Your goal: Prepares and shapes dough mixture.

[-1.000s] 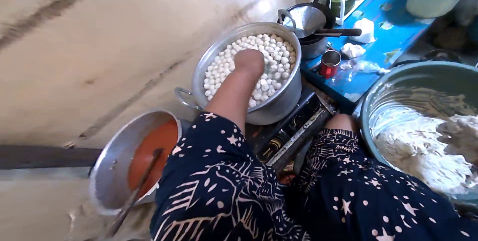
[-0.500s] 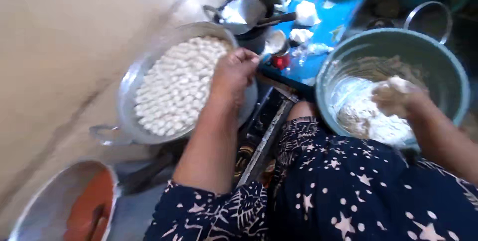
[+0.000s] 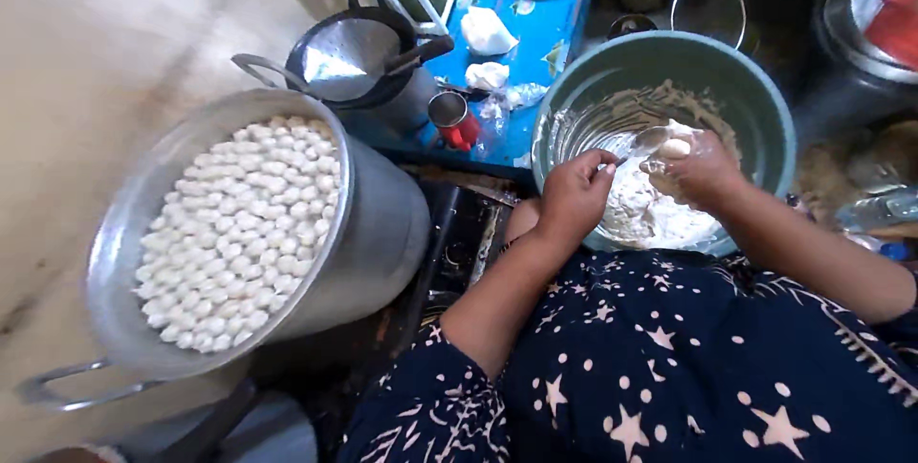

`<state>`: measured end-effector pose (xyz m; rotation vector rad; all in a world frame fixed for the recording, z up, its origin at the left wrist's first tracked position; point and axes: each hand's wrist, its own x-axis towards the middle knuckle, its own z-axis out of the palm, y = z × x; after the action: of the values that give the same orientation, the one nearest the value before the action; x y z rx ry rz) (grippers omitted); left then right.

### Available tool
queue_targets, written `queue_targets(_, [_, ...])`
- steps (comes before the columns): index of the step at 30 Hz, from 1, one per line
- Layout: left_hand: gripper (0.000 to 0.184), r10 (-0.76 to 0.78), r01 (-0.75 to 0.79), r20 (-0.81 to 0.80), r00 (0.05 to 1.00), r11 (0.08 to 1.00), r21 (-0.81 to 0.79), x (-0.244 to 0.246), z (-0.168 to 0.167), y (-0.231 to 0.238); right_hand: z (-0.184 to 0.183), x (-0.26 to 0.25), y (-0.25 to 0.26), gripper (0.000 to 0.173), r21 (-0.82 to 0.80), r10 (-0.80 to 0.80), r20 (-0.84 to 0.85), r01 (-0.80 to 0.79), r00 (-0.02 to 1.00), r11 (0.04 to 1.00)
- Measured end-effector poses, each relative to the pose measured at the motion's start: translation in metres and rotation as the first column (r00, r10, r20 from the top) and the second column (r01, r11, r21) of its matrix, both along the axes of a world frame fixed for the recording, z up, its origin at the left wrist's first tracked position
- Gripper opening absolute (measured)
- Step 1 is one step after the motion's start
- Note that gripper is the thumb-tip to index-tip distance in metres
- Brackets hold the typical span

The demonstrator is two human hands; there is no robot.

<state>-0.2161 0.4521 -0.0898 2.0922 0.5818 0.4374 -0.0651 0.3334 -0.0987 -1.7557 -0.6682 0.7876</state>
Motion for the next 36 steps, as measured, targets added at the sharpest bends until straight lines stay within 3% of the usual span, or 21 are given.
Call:
queue_targets(5, [0.02,-0.018,0.018,-0.01,1.0,0.998,-0.054,0.003,-0.003,-0.003,-0.005,0.0,0.002,0.019,0.035,-0.019,0.057,0.017,0.998,0.999])
queue_targets(10, [0.015,-0.017,0.026,0.029,0.999,0.943,-0.332,0.011,-0.007,-0.009,-0.012,0.001,0.008,0.02,-0.005,-0.001,0.168,0.002,0.986,1.0])
queue_targets(12, [0.012,0.004,0.01,0.029,1.0,0.873,-0.488,0.016,-0.006,-0.012,-0.013,0.002,0.01,0.021,-0.033,-0.001,0.166,0.007,0.986,0.999])
queue_targets(15, [0.014,0.044,-0.018,0.016,0.999,0.677,-0.736,0.018,0.0,-0.013,-0.012,0.004,0.012,0.022,-0.092,-0.012,0.125,0.024,0.992,0.996])
queue_targets(18, [0.018,0.111,-0.018,0.061,0.992,0.603,-0.798,0.0,0.013,0.006,-0.004,0.01,0.009,0.042,-0.193,-0.09,-0.055,0.078,0.994,0.978])
queue_targets(20, [0.019,0.188,-0.036,0.126,0.974,0.677,-0.735,-0.03,0.027,0.035,-0.007,0.022,0.005,0.047,-0.157,-0.11,-0.166,0.084,0.98,0.984])
queue_targets(22, [0.02,0.306,-0.146,0.172,0.936,0.786,-0.601,-0.07,0.045,0.069,-0.015,0.036,0.002,0.029,-0.049,-0.045,-0.26,0.033,0.965,0.998])
queue_targets(24, [0.018,0.472,-0.367,0.17,0.865,0.825,-0.429,-0.117,0.065,0.102,-0.026,0.047,0.003,0.018,0.043,0.002,-0.342,0.013,0.94,0.999])
queue_targets(25, [0.016,0.57,-0.508,0.161,0.806,0.805,-0.305,-0.141,0.072,0.117,-0.028,0.048,0.006,0.013,0.055,0.005,-0.359,0.016,0.933,0.998])
queue_targets(27, [0.017,0.73,-0.73,0.058,0.681,0.669,0.142,-0.187,0.083,0.146,-0.028,0.043,0.011,0.01,0.018,-0.044,-0.306,0.052,0.951,0.998])
queue_targets(28, [0.027,0.786,-0.721,-0.045,0.616,0.586,0.37,-0.205,0.087,0.156,-0.026,0.039,0.011,0.012,-0.014,-0.069,-0.256,0.068,0.964,0.998])
queue_targets(30, [0.034,0.829,-0.585,-0.291,0.477,0.547,0.599,-0.221,0.093,0.165,-0.023,0.03,0.012,0.027,-0.076,-0.111,-0.184,0.099,0.977,0.992])
queue_targets(32, [0.034,0.827,-0.519,-0.378,0.415,0.557,0.648,-0.218,0.09,0.165,-0.021,0.024,0.015,0.024,-0.1,-0.137,-0.177,0.12,0.975,0.988])
queue_targets(34, [0.034,0.804,-0.586,-0.268,0.53,0.576,0.57,-0.197,0.091,0.152,-0.021,0.023,0.017,0.017,-0.061,-0.12,-0.275,0.108,0.954,0.992])
queue_targets(36, [0.027,0.715,-0.659,-0.087,0.694,0.679,0.323,-0.164,0.082,0.129,-0.025,0.024,0.018,0.011,0.037,-0.034,-0.397,0.053,0.917,0.998])
